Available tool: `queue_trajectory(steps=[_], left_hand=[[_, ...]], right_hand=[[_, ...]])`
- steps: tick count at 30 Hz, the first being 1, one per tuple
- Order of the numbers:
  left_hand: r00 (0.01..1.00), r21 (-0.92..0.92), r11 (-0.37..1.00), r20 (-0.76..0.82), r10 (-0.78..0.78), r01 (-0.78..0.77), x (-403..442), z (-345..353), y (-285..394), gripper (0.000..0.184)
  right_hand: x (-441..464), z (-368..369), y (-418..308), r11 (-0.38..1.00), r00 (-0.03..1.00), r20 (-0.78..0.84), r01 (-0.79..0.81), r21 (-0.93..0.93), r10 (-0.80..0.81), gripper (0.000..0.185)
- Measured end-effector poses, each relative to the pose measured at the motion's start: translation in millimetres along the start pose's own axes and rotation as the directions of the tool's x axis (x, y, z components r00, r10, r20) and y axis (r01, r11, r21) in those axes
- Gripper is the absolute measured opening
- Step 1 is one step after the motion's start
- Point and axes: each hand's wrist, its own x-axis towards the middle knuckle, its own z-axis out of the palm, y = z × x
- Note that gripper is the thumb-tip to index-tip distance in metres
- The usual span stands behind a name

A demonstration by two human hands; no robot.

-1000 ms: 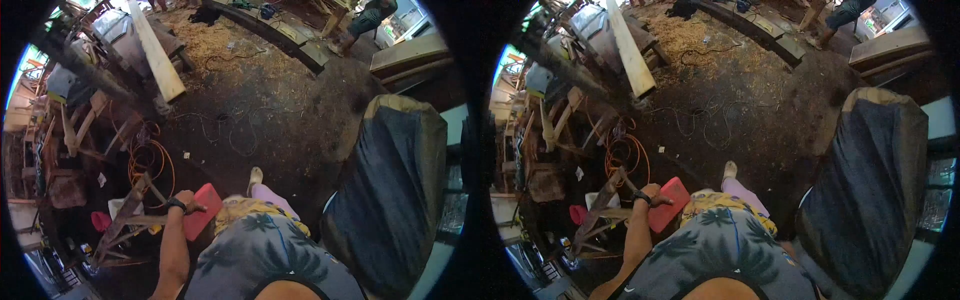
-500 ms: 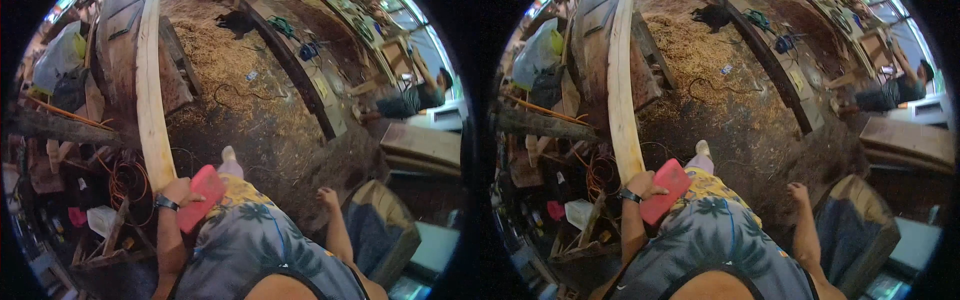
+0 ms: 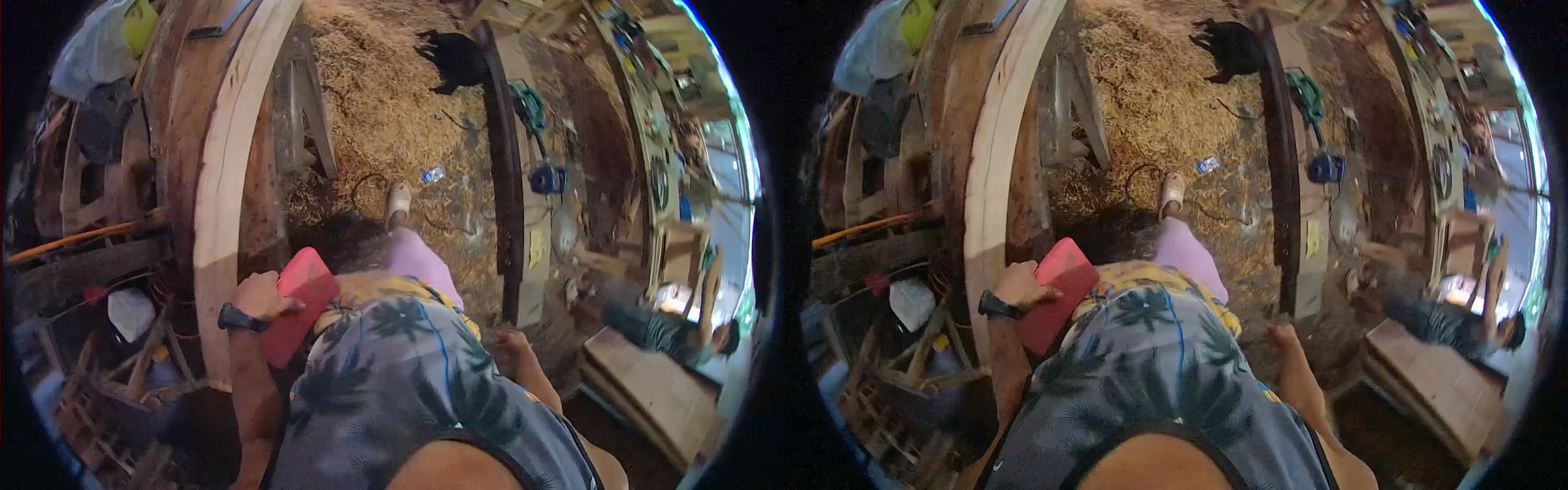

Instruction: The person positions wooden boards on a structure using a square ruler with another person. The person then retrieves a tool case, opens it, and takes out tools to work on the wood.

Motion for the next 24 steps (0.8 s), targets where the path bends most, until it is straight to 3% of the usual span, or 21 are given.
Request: queue_trajectory(steps=[5, 7, 13, 18, 24], left_hand=[[0.98, -0.196, 0.961, 0.061, -0.188, 0.196, 35, -53, 55, 0.074], [0.979, -0.292, 0.935, 0.049, -0.196, 0.201, 41, -69, 63, 0.073], [0.955, -0.382, 0.877, 0.065, -0.29, 0.292, 81, -123, 86, 0.074], [0.948, -0.401, 0.859, 0.154, -0.279, 0.318, 141, -169, 84, 0.076], [0.933, -0.522, 0.774, 0.195, -0.302, 0.36, 192, -200, 78, 0.073]], right_hand=[[38, -132, -230, 0.992, 0.985, -0.128, 0.108, -0.057, -0.115, 0.042], [33, -169, -337, 0.977, 0.962, -0.175, 0.202, -0.067, -0.21, 0.045], [49, -225, -595, 0.838, 0.839, -0.105, 0.509, -0.196, -0.534, 0.047], [59, -205, -706, 0.793, 0.852, 0.002, 0.487, -0.365, -0.523, 0.05], [65, -185, -764, 0.753, 0.95, 0.113, 0.301, -0.586, -0.292, 0.056]])
